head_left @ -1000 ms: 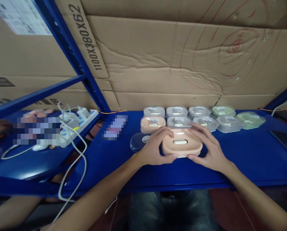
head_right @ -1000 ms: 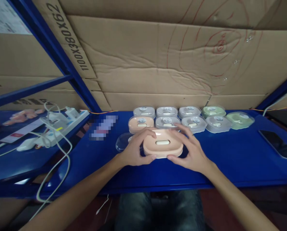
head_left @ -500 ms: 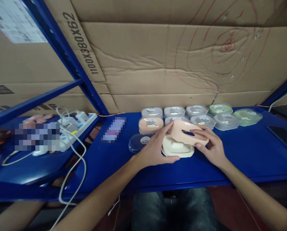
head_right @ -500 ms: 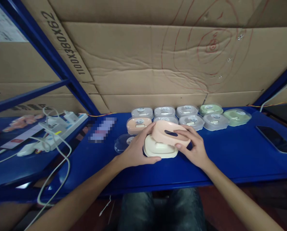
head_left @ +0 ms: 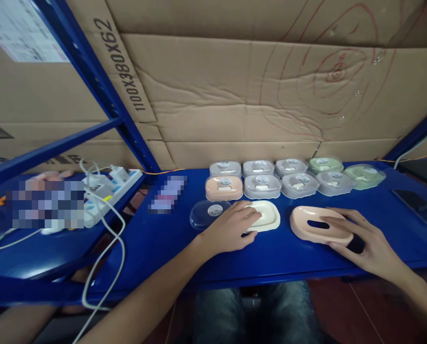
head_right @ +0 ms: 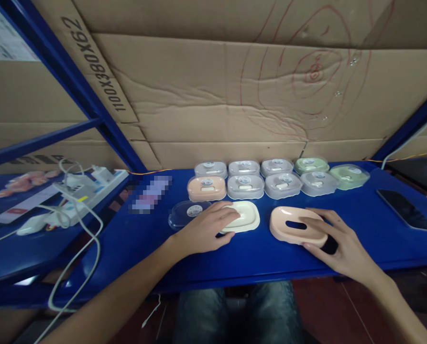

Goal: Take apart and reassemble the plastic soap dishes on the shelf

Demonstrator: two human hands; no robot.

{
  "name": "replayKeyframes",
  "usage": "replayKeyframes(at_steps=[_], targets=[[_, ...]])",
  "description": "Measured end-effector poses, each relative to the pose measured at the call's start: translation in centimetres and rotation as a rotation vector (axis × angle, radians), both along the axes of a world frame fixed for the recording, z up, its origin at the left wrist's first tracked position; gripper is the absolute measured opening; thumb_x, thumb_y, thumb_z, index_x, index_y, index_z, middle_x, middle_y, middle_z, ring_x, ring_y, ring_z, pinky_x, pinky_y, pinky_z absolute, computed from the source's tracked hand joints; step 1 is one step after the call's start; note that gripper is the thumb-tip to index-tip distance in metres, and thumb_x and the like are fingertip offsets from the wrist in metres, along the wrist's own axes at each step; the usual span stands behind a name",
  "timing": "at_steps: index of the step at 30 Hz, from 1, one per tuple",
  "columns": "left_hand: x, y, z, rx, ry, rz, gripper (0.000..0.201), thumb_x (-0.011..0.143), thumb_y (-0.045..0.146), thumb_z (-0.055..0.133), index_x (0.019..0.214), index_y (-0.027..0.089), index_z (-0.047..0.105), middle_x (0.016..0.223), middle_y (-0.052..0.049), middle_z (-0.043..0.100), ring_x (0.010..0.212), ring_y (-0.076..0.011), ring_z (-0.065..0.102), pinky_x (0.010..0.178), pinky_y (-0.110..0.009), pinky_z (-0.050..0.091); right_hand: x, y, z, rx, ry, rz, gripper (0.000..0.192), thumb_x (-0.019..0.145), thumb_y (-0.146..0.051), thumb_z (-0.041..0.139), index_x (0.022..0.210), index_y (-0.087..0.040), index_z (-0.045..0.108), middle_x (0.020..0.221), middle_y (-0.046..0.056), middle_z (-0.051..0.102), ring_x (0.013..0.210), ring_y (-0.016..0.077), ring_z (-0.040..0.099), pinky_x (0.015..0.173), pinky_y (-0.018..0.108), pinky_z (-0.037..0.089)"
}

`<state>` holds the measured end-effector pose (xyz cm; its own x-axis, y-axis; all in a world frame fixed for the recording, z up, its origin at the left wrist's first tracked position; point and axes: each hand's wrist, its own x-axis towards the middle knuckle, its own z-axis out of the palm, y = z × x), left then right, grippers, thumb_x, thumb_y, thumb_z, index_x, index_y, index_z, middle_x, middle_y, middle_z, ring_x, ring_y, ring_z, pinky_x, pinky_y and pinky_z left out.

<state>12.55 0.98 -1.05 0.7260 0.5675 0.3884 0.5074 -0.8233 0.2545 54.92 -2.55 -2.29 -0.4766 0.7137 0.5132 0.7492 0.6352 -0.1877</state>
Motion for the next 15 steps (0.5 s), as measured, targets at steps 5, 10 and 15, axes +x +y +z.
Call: replayKeyframes(at_steps=[5, 10, 15], targets=[[0.1, 0.1, -0.1, 0.046, 0.006, 0.018, 0.025, 0.101, 0.018, 0.061, 0.124, 0.020, 0.072, 0.135, -0.014, 0.075, 0.144, -0.0349, 0.061, 0.122, -0.056, 0.054, -0.6, 0.4, 0.1, -0.012, -0.066, -0.003, 0.056, 0.096, -0.039, 0.083, 0.150, -0.041, 0.070, 0.157, 0.016, 0.065, 0.140, 0.0430, 0.067, 0.110, 0.062, 0.062], [0.2, 0.3, -0.4, 0.092, 0.047, 0.051, 0.026, 0.101, 0.015, 0.057, 0.123, 0.017, 0.071, 0.136, -0.017, 0.073, 0.146, -0.0358, 0.060, 0.123, -0.056, 0.054, -2.7, 2.1, -0.2, -0.043, -0.084, 0.046, 0.047, 0.104, -0.043, 0.071, 0.151, -0.035, 0.071, 0.168, 0.014, 0.055, 0.149, 0.0420, 0.059, 0.116, 0.070, 0.055], [0.3, 0.2, -0.2, 0.122, 0.081, 0.078, 0.024, 0.099, 0.013, 0.058, 0.119, 0.013, 0.071, 0.132, -0.018, 0.072, 0.134, -0.0342, 0.065, 0.120, -0.051, 0.055, -3.7, 3.7, -0.4, -0.050, -0.131, 0.062, 0.044, 0.105, -0.039, 0.069, 0.148, -0.033, 0.074, 0.172, 0.013, 0.051, 0.157, 0.0437, 0.050, 0.123, 0.073, 0.046]])
